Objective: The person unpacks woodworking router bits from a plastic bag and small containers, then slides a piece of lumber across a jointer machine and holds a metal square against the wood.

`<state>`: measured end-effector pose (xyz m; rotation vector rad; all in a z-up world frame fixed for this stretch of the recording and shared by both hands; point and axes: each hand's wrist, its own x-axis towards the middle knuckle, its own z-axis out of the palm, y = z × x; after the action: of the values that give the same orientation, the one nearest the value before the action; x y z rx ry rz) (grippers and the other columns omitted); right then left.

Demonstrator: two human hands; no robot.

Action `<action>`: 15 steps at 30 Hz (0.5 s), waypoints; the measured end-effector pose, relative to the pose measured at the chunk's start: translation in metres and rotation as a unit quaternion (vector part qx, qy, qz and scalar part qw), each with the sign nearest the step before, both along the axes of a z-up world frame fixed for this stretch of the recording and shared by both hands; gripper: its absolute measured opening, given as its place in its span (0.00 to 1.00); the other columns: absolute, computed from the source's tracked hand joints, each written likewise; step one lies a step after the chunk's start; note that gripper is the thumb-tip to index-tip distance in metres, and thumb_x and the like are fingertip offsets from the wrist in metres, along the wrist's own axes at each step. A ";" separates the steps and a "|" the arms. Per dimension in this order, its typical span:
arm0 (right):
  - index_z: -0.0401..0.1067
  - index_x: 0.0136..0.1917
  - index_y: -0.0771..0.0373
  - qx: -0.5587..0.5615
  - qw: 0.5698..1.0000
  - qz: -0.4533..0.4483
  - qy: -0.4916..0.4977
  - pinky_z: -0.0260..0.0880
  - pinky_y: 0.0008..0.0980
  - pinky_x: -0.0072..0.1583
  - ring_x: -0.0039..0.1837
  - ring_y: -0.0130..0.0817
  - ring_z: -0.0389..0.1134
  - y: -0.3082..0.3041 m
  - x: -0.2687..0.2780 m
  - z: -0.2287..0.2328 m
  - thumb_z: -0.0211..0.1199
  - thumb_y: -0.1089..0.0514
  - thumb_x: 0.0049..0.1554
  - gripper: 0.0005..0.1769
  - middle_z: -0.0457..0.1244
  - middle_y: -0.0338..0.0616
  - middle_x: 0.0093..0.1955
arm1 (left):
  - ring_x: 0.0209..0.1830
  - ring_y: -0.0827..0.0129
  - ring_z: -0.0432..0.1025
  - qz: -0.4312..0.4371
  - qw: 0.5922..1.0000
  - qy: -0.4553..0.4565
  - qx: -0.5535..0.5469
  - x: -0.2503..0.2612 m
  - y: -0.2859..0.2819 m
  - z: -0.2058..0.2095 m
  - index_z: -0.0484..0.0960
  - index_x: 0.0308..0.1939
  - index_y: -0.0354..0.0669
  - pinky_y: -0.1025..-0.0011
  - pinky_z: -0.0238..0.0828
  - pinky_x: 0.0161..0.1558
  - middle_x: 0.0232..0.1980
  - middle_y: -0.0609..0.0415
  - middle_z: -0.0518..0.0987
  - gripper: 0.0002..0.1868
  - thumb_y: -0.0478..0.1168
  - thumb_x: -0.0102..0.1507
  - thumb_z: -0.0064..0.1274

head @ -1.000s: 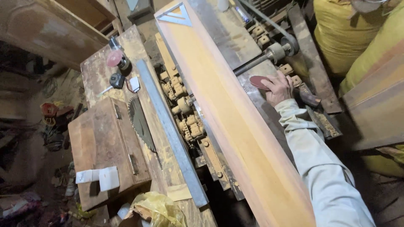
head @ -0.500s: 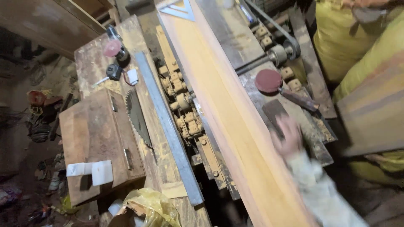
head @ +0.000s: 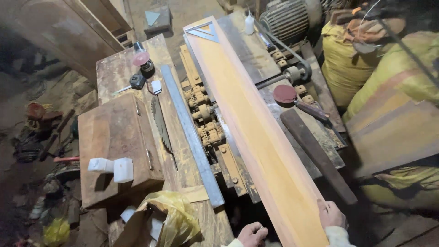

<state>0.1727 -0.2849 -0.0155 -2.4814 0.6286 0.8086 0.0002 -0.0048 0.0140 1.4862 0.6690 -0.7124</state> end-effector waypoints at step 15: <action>0.81 0.41 0.62 -0.096 0.976 -0.036 -0.191 0.68 0.42 0.54 0.51 0.63 0.71 -0.118 -0.043 -0.077 0.55 0.27 0.64 0.37 0.71 0.62 0.44 | 0.33 0.81 0.75 0.012 0.996 -0.085 -0.013 -0.095 0.057 0.014 0.75 0.31 0.52 0.78 0.70 0.40 0.33 0.61 0.83 0.17 0.55 0.68 0.54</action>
<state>0.1296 -0.4031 -0.0923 -2.6671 0.6749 0.2358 -0.0952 0.0524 0.0282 1.4936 0.5437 -0.5664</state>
